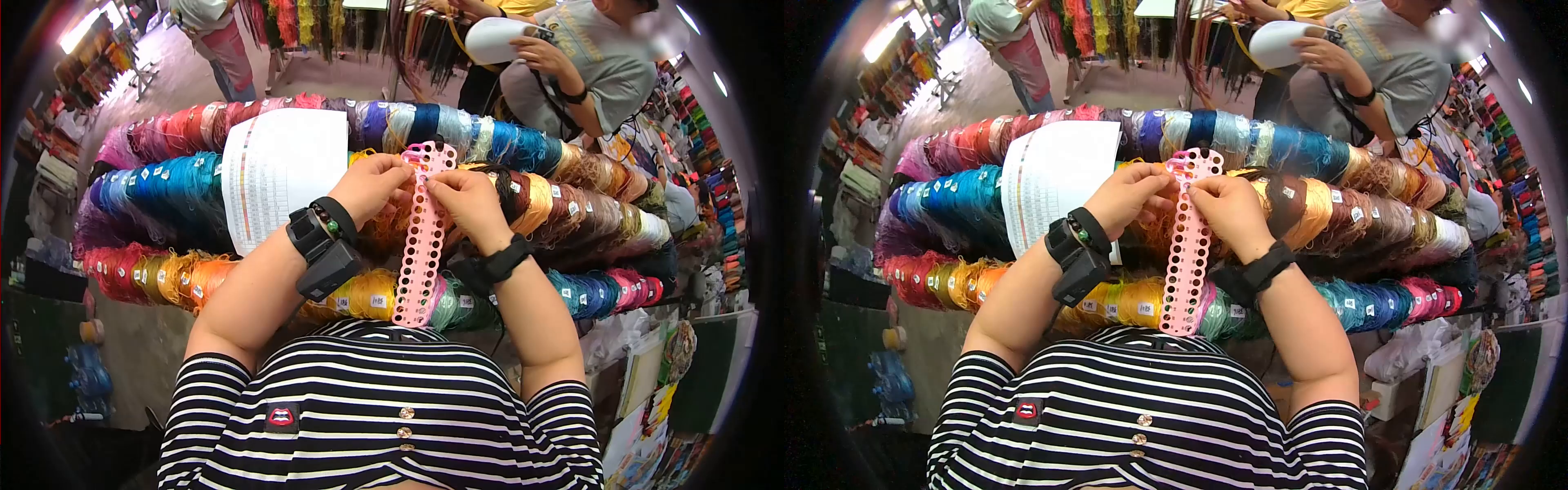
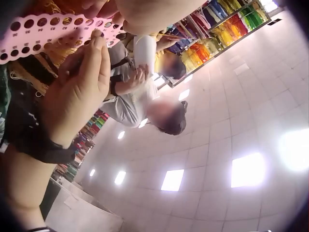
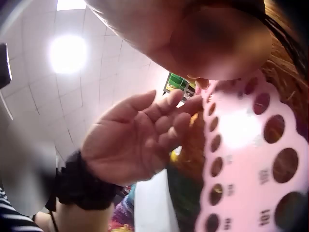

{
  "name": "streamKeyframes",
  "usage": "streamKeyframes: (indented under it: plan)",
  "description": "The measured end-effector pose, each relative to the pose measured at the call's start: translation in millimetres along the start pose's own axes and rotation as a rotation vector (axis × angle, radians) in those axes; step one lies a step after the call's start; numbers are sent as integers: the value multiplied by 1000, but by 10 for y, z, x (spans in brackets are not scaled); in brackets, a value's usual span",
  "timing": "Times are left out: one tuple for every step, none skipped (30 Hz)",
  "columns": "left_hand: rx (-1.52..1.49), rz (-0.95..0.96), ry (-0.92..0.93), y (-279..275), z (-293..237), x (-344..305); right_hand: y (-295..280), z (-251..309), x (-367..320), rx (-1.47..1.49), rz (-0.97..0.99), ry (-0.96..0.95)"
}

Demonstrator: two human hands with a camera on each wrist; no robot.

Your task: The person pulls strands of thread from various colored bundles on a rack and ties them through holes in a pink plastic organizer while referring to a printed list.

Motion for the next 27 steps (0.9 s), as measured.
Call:
streamKeyframes:
  plan:
    - [12, -16, 9, -10, -8, 3, 19, -71, 26, 75, 6, 18]
    - [23, -30, 18, -12, -15, 9, 27, -130, 44, 150, 10, 37]
    - [32, -43, 27, -10, -20, 19, 35, -170, 50, 224, 15, 58]
    - [26, -51, 36, -2, -24, 40, 39, -188, 46, 267, 6, 76]
    - [19, -60, 44, 9, -24, 62, 41, -206, 48, 288, 16, 72]
    - [11, -70, 53, 16, -20, 82, 44, -233, 56, 309, 27, 67]
    - [3, -61, 92, 29, -7, 116, 46, -244, 63, 330, 37, 61]
    - [-5, -52, 131, 38, 26, 157, 45, -256, 63, 354, 41, 76]
    - [-13, -44, 171, 47, 24, 172, 45, -262, 62, 377, 44, 91]
    - [14, -32, 164, 48, 27, 186, 44, -265, 58, 401, 48, 106]
    - [40, -21, 158, 47, 13, 202, 38, -252, 62, 389, 50, 109]
    - [66, -11, 153, 48, 0, 212, 33, -235, 70, 376, 53, 111]
    - [66, -10, 210, 47, -24, 228, 33, -215, 85, 362, 57, 113]
    - [67, -12, 267, 44, -17, 261, 25, -193, 101, 315, 53, 108]
    - [67, -18, 322, 43, -22, 270, 17, -178, 113, 270, 51, 103]
    - [23, -2, 323, 30, 4, 293, 17, -162, 128, 225, 52, 98]
    - [124, -26, 308, 6, 14, 304, 11, -129, 136, 173, 49, 83]
    - [224, -54, 289, 6, -36, 270, 6, -124, 149, 102, 53, 59]
    - [326, -87, 264, -3, -63, 244, -3, -143, 172, 35, 62, 31]
    - [448, -170, 334, -55, -36, 280, -47, -232, 250, -181, 40, -57]
    - [589, -256, 337, -32, -153, 173, -45, -222, 240, -202, 45, 10]
    - [595, -300, 383, -42, -149, 173, -29, -149, 217, -205, 34, 23]
    - [577, -314, 424, -44, -153, 168, -13, -77, 194, -209, 23, 35]
    - [566, -301, 410, -45, -184, 134, -27, -151, 231, -195, 28, -31]
    - [594, -309, 439, -44, -237, 64, 43, -94, 189, 16, 94, 22]
    - [640, -328, 393, -84, -252, 0, 64, -67, 181, 71, 86, 19]
    - [681, -342, 345, -97, -291, -76, 70, -74, 166, 125, 75, 23]
Point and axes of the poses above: each hand's wrist, its own x-axis towards the middle knuckle, its own y-axis out of the palm, z = x × y, the point moved 7 cm from there along x, towards the middle knuckle, and after that the axes turned 15 degrees about z, right-handed, at the moved point
